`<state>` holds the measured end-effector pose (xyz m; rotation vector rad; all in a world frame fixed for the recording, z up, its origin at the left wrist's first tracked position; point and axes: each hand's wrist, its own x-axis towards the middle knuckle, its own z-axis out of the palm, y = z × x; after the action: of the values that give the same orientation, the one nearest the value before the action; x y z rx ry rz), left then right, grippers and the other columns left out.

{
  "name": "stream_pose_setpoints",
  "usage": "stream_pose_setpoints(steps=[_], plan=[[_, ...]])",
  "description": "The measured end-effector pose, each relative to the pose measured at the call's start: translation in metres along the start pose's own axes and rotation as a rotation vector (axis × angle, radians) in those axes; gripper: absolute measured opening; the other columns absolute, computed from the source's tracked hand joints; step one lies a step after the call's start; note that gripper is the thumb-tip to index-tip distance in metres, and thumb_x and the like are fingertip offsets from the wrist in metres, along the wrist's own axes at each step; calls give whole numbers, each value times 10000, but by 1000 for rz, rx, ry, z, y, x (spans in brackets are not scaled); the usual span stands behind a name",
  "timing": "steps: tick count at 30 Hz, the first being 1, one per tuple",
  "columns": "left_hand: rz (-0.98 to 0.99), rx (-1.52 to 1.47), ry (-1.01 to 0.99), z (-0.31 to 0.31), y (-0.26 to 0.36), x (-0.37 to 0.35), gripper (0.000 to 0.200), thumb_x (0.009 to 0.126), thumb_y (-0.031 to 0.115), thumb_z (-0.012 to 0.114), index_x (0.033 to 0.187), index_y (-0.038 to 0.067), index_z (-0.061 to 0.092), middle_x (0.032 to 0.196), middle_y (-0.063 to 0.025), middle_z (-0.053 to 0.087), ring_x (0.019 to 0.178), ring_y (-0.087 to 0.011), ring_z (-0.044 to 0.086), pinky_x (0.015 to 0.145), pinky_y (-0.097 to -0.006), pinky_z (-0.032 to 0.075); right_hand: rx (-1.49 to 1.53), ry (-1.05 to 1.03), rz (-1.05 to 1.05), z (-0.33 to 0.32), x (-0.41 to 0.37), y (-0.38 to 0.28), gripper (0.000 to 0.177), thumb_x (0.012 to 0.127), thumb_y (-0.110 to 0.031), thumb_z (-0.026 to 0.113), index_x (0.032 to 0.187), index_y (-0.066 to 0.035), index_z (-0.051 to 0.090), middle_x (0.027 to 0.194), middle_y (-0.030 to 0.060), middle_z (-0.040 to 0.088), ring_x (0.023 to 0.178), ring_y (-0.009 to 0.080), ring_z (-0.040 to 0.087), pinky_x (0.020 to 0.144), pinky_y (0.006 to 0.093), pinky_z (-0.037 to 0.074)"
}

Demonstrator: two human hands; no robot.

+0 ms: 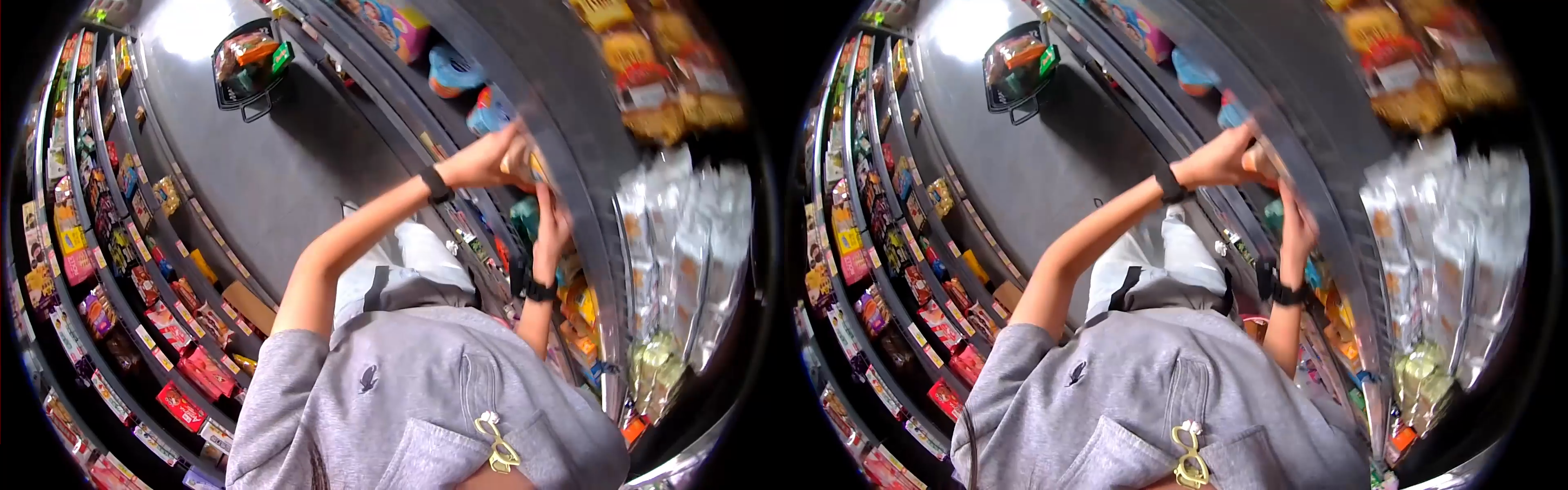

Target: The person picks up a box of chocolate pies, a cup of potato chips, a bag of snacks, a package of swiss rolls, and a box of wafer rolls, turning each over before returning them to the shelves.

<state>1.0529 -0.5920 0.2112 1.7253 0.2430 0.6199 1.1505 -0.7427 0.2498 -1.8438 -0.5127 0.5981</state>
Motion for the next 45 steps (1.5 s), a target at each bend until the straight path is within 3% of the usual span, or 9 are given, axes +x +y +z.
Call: stream_pose_setpoints(steps=[2,6,9,13,19,32,38,40,45], plan=[[257,18,259,-10,-10,-20,822,658,118,758,1293,-27,257,1155,-205,498,1054,-313,528,870,-344,437,110,118,-116,5,-11,5,109,825,-93,614,907,-22,622,833,11,603,728,66,535,642,180,410],[-194,-336,408,-66,-14,-93,535,779,43,640,1246,16,381,1077,-100,549,1032,-165,538,902,-297,410,-49,-88,341,33,-40,-12,299,848,-233,580,610,-99,458,515,-60,360,447,19,311,412,181,203],[-348,-732,863,-131,-55,-164,152,892,144,509,968,14,489,803,-55,583,733,-129,595,633,-267,512,-10,-316,310,116,-43,5,247,856,-195,572,649,-74,516,508,-50,422,439,23,373,411,169,263],[-587,-325,1039,-265,-118,-277,157,862,175,524,871,20,544,719,-58,599,655,-126,593,596,-252,487,118,-399,400,267,-41,38,120,841,-166,560,778,-65,573,626,-27,504,520,43,450,460,163,327],[-906,132,1021,-396,-174,-425,156,825,136,507,831,-14,548,713,-92,631,638,-160,614,609,-272,483,-97,-712,518,431,-28,40,167,848,-216,558,901,-65,605,745,22,611,651,72,579,557,169,424],[-1105,-580,1138,-571,-285,-456,144,849,149,521,895,13,522,748,-70,612,628,-125,589,534,-228,472,64,-804,869,808,1,82,344,885,-352,501,964,-21,552,833,94,618,719,174,616,611,255,483],[-1003,-793,1248,-717,-396,-418,206,867,197,513,983,27,513,804,-65,610,672,-154,606,590,-256,494,-152,-754,392,979,41,137,473,868,-325,549,1204,-14,430,1043,121,575,939,177,572,724,258,465],[-1087,-354,1208,-767,-425,-395,362,829,226,551,1074,-36,503,861,-74,623,713,-144,587,619,-256,475,-84,-553,190,1038,52,152,658,868,-319,545,1345,14,237,1263,188,433,1169,263,430,935,320,371],[-803,-119,1469,-830,-519,-347,618,838,275,524,1302,-72,310,1386,-262,255,1312,-358,204,1061,-352,195,-457,-699,-119,1128,75,160,788,839,-319,563,1364,59,112,1396,277,200,1293,374,230,1053,385,207]])
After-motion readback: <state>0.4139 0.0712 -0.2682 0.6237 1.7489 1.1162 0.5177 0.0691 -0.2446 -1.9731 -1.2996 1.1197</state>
